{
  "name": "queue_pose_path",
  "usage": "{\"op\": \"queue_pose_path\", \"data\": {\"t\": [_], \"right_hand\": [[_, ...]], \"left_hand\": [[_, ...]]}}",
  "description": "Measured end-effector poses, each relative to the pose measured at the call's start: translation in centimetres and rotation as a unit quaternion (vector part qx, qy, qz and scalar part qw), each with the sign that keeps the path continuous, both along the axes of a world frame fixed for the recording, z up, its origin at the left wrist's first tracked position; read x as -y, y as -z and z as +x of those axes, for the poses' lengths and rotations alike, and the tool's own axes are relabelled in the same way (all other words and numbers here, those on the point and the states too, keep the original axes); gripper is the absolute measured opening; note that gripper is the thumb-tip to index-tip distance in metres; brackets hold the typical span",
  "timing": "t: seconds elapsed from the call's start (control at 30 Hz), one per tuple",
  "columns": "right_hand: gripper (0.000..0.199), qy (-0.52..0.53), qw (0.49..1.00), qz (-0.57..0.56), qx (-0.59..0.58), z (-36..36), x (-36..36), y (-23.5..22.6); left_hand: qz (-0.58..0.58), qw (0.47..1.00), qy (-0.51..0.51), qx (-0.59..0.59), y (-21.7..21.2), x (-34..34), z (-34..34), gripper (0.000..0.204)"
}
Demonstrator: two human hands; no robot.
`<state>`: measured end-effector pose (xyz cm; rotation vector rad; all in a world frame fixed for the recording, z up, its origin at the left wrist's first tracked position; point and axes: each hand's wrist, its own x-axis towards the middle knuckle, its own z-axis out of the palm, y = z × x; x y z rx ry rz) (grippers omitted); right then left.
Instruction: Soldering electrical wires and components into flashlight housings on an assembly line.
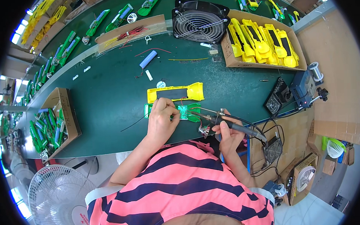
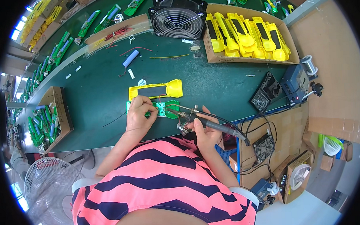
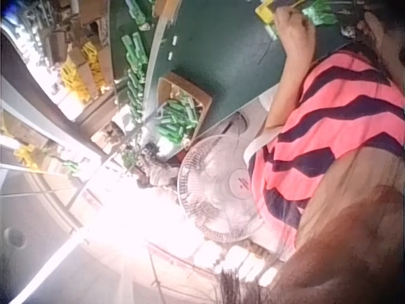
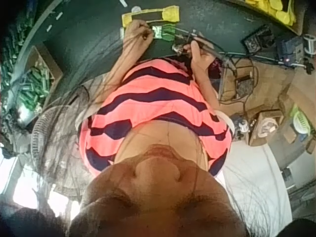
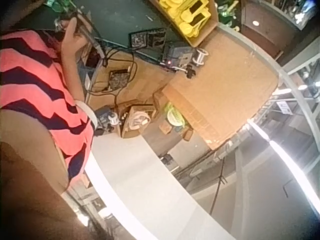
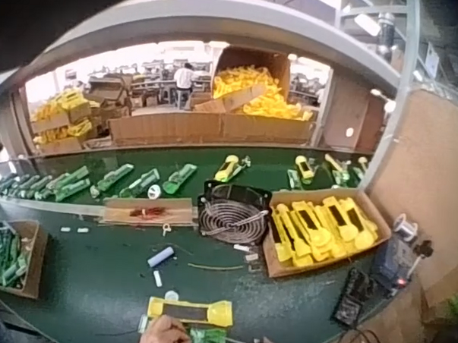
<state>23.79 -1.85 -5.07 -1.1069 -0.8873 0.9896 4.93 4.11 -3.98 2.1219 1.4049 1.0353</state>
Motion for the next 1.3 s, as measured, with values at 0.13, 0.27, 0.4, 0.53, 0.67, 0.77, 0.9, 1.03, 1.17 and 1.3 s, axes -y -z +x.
{"op": "queue_pose_path", "data": {"t": [0.13,0.27,0.4,0.53,0.67,0.77,0.9,1.03,1.17,1.3], "right_hand": [[0.023,0.006,1.000,0.019,0.022,0.2,0.6,0.5],[0.024,0.002,0.999,0.015,0.036,0.5,0.8,0.7],[0.023,0.020,0.999,0.011,0.037,0.5,0.6,-0.1],[0.021,0.002,0.999,0.032,0.034,1.0,0.5,0.0],[0.019,-0.005,1.000,-0.029,0.006,0.5,0.4,-0.8],[0.018,-0.043,0.999,-0.015,0.022,0.7,0.1,-0.2],[0.018,-0.055,0.995,-0.011,0.087,1.0,-0.2,0.1],[0.016,-0.052,0.995,-0.026,0.078,0.6,-0.2,-0.3],[0.016,-0.048,0.997,-0.031,0.049,0.6,-0.2,-0.5],[0.018,-0.045,0.997,-0.042,0.035,0.5,-0.3,-0.8]], "left_hand": [[-0.006,1.000,-0.004,-0.006,-0.3,0.1,0.1,0.012],[-0.015,1.000,-0.004,-0.007,-0.7,0.1,0.4,0.012],[-0.046,0.999,-0.005,0.011,-1.2,0.3,0.1,0.016],[0.008,0.993,-0.051,-0.104,-2.8,1.1,-2.7,0.018],[-0.068,0.915,-0.084,-0.388,-4.2,2.1,-6.6,0.021],[0.007,0.945,-0.101,-0.312,-4.5,1.3,-5.8,0.008],[0.134,0.982,-0.006,-0.135,-3.5,1.3,-3.5,0.027],[0.110,0.990,0.083,-0.043,-0.8,1.4,-2.1,0.017],[0.104,0.986,0.089,-0.100,-0.5,1.3,-1.9,0.017],[0.091,0.983,0.099,-0.125,-0.7,1.1,-1.8,0.018]]}}
